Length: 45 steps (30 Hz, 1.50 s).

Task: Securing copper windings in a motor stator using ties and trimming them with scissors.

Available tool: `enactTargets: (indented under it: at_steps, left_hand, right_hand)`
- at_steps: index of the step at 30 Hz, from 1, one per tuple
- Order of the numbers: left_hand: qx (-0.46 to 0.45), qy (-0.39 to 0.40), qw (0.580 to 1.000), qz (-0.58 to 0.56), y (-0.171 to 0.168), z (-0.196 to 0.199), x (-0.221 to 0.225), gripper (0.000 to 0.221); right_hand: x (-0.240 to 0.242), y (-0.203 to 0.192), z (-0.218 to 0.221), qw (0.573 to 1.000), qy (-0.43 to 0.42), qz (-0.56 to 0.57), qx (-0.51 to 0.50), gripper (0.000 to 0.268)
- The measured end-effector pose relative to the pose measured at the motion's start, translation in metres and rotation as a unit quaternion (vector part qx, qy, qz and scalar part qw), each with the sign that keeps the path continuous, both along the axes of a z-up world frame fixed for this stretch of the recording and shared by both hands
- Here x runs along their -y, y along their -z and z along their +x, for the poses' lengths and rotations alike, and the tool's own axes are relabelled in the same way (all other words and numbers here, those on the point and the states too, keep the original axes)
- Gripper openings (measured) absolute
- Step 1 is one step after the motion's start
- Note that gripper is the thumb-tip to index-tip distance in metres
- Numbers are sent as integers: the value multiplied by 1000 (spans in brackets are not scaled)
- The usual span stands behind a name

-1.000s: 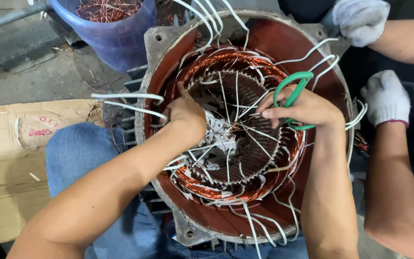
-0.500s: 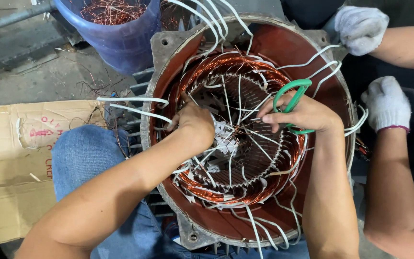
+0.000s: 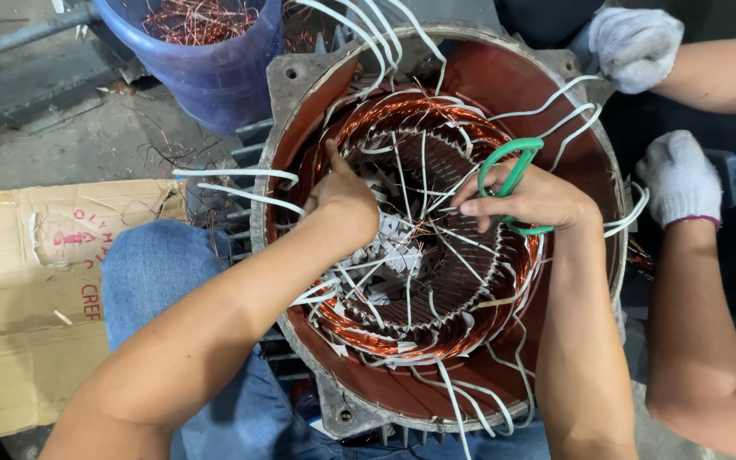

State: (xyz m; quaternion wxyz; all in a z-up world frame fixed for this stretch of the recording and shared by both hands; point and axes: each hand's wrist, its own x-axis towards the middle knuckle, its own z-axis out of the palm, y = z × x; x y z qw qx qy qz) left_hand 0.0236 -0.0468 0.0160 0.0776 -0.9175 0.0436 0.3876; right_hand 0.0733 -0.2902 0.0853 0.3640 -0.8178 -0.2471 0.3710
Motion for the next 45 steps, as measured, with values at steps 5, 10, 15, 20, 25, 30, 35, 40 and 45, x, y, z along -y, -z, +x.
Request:
enactTargets:
  at_steps: [5,10,15,20,25,30,35,40,45]
  left_hand:
    - [-30,16,999,32,8,-11,2,60]
    - [-19,56,998,-30,36,18,-2,69]
    - [-20,66,994,-88,23,24,-13,75]
    - [115,9,981,-158,33,32,-35,49]
    - [86,-10,982,-165,0,15,-21,52]
    - [52,19,985,-162,2,18,-20,63]
    - [62,44,989,-129,1,23,-20,54]
    - [32,43,995,-85,19,15,-13,53]
    - [-3,10,994,-106,31,20,-7,65]
  right_hand:
    - [0,0,0,1000,10,-16,-4,24]
    - [-2,5,0,999,21,-33,-8,27]
    - [-7,5,-5,999,15,-49,-6,27]
    - [-10,2,-8,999,15,-50,3,24]
    - [-5,1,-3,998,15,-54,-1,25]
    - [5,7,3,998,26,-56,-14,27]
    - [4,8,3,998,21,-60,-21,28]
    - [-3,0,-3,997,39,-60,-28,33]
    - [-9,4,-2,998,48,-39,-34,46]
